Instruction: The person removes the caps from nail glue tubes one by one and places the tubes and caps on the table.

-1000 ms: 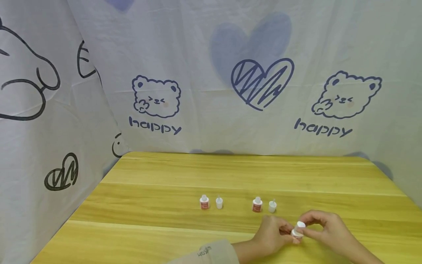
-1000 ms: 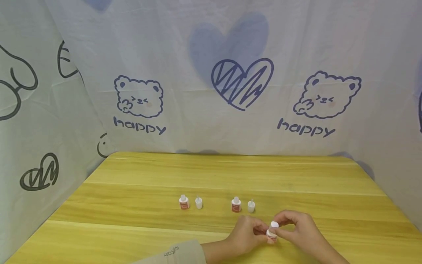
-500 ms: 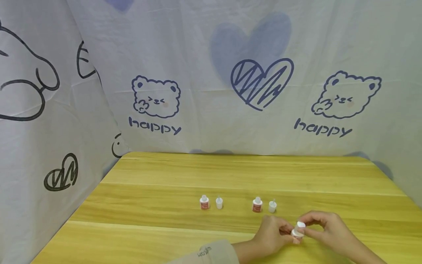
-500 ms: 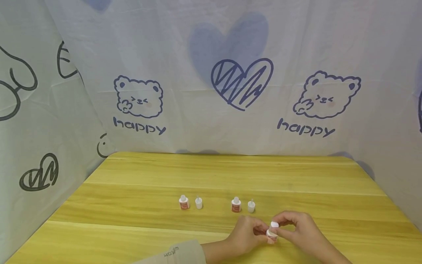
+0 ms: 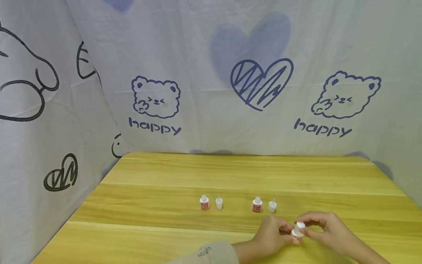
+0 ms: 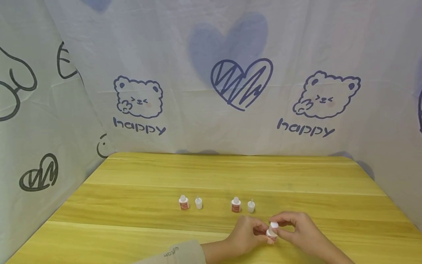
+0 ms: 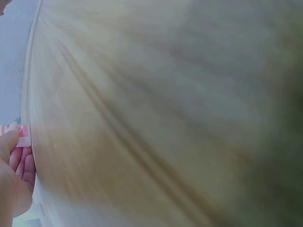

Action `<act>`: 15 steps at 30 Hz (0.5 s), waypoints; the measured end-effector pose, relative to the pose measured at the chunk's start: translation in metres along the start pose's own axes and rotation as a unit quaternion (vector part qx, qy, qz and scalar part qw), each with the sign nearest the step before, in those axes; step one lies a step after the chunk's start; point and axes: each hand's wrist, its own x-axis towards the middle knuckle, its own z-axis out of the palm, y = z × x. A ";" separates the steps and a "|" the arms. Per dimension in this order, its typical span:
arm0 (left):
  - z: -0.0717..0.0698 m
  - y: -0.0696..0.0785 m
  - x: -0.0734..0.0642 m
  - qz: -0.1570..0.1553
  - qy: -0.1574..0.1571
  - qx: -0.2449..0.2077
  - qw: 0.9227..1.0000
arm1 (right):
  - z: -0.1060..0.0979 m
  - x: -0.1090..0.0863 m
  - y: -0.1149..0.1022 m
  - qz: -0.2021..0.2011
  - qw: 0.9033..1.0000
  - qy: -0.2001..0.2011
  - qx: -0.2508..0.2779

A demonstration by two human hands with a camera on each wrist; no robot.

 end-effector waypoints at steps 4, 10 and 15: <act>0.000 0.000 0.000 0.003 0.001 0.000 1.000 | -0.001 0.001 0.000 0.002 1.000 -0.012 0.004; 0.000 -0.001 0.000 -0.003 -0.003 -0.005 1.000 | 0.002 0.003 -0.003 0.037 0.998 0.021 -0.049; 0.001 -0.001 0.001 0.001 0.000 0.005 1.000 | 0.003 0.004 -0.005 0.064 0.993 0.047 -0.087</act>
